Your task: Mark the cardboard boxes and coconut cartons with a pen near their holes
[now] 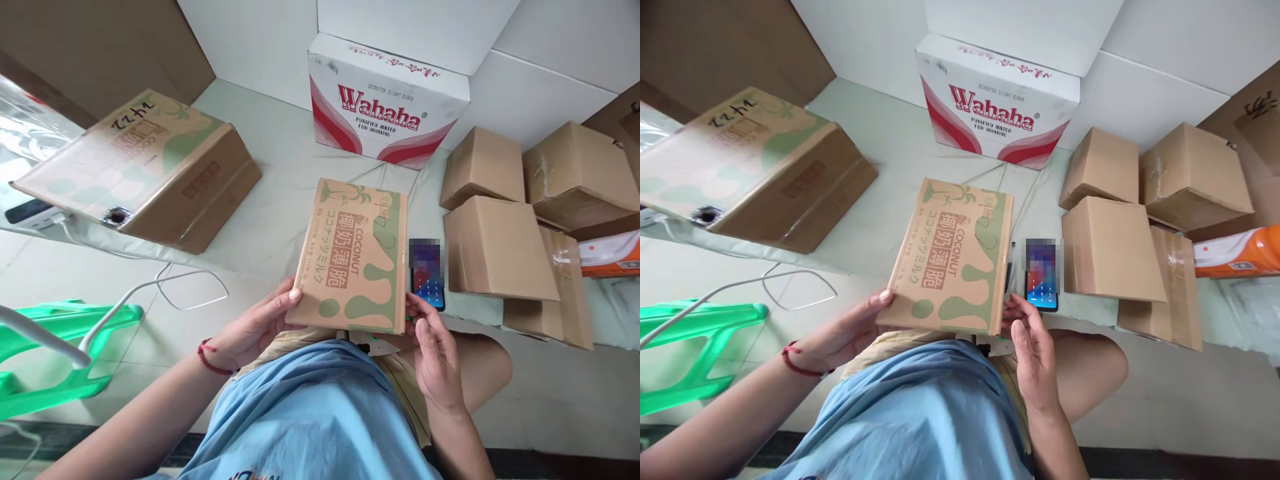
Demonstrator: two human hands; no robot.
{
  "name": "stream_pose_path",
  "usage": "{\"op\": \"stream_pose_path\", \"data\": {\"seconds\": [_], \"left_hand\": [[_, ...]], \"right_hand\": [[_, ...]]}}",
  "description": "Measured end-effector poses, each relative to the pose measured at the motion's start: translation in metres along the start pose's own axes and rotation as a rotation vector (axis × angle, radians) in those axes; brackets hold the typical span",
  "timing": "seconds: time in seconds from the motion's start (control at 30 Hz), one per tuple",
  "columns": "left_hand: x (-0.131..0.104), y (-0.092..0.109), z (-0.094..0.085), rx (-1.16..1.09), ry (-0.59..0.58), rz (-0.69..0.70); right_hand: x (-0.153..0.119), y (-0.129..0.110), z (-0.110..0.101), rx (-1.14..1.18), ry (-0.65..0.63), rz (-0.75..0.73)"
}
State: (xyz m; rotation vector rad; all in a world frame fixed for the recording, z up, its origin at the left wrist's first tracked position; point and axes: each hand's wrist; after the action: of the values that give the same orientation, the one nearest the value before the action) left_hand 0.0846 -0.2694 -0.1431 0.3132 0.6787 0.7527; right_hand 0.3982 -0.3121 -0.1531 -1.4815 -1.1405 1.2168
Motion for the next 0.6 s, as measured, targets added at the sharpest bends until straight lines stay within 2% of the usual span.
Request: {"op": "stream_pose_path", "data": {"seconds": [0.1,0.2,0.4,0.5,0.6], "left_hand": [[0.001,0.0,0.008,0.043,0.053,0.042],[0.001,-0.005,0.005,0.239,0.068,0.154],[-0.002,-0.025,-0.028,0.672,-0.139,0.392],[-0.007,-0.032,-0.038,0.824,-0.16,0.48],[-0.012,-0.031,-0.037,0.845,-0.178,0.482]], "right_hand": [[0.004,-0.001,-0.002,-0.048,-0.02,-0.024],[0.006,-0.002,-0.005,-0.081,-0.024,-0.033],[0.0,0.001,-0.013,-0.138,-0.02,-0.118],[-0.007,0.001,-0.017,-0.188,-0.031,-0.158],[-0.018,-0.002,-0.02,-0.175,-0.036,-0.169]]}}
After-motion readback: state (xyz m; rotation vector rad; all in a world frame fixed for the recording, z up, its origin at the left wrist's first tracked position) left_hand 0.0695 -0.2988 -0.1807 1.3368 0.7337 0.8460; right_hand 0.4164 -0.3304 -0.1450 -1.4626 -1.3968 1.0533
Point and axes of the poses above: each hand's wrist, its own x-axis towards the middle knuckle, its own z-axis out of the palm, y = z × x, and after that the axes turned 11 degrees about -x, right-handed
